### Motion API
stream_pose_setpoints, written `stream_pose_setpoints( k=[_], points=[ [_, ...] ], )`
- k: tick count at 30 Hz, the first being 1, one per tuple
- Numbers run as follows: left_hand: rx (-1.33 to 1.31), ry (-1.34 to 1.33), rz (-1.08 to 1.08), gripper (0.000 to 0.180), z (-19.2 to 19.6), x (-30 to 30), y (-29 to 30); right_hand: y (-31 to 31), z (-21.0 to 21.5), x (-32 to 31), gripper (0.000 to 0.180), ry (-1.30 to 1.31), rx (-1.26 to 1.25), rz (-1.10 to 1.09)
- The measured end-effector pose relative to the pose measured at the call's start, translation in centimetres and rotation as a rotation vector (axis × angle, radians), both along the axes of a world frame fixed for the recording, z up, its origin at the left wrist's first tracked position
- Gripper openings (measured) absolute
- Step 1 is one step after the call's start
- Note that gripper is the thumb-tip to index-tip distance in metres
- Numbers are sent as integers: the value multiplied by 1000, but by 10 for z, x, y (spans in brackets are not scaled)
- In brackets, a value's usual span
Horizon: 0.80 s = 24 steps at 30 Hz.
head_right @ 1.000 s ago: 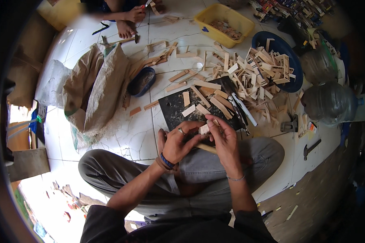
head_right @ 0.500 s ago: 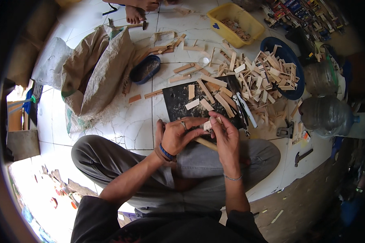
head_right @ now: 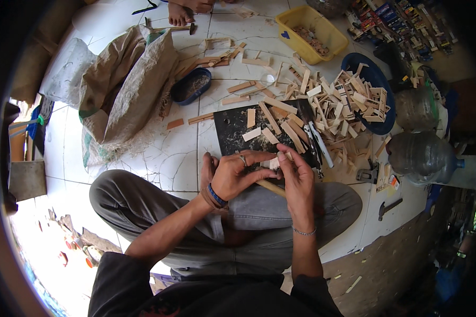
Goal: The person sits on the floor and uses a small hammer and chisel to carve and shape small wooden pieces. They repeatedly position the chisel on the wood and strike it with the hammer, then inspect the carved piece before continuing.
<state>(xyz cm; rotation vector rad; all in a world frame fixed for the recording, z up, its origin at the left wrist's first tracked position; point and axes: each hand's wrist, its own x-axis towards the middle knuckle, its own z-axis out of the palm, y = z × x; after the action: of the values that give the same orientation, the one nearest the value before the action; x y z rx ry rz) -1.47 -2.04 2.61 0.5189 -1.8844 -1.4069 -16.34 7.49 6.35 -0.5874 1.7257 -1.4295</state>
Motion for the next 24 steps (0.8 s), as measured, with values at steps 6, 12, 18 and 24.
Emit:
stream_pose_setpoints(
  k=[6,12,18,24],
  points=[
    [79,24,18,37,-3,-2,1,2,-3,0,37,-57,-41,45],
    [63,18,26,35,-5,-2,2,8,-4,3,29,-143,-25,12],
    [-34,37,-10,35,3,-2,-7,8,-3,6,19,-100,24,-52],
    [-609,-556,255,42,-13,-1,-47,6,-9,8,22,-36,43,-69]
  ],
)
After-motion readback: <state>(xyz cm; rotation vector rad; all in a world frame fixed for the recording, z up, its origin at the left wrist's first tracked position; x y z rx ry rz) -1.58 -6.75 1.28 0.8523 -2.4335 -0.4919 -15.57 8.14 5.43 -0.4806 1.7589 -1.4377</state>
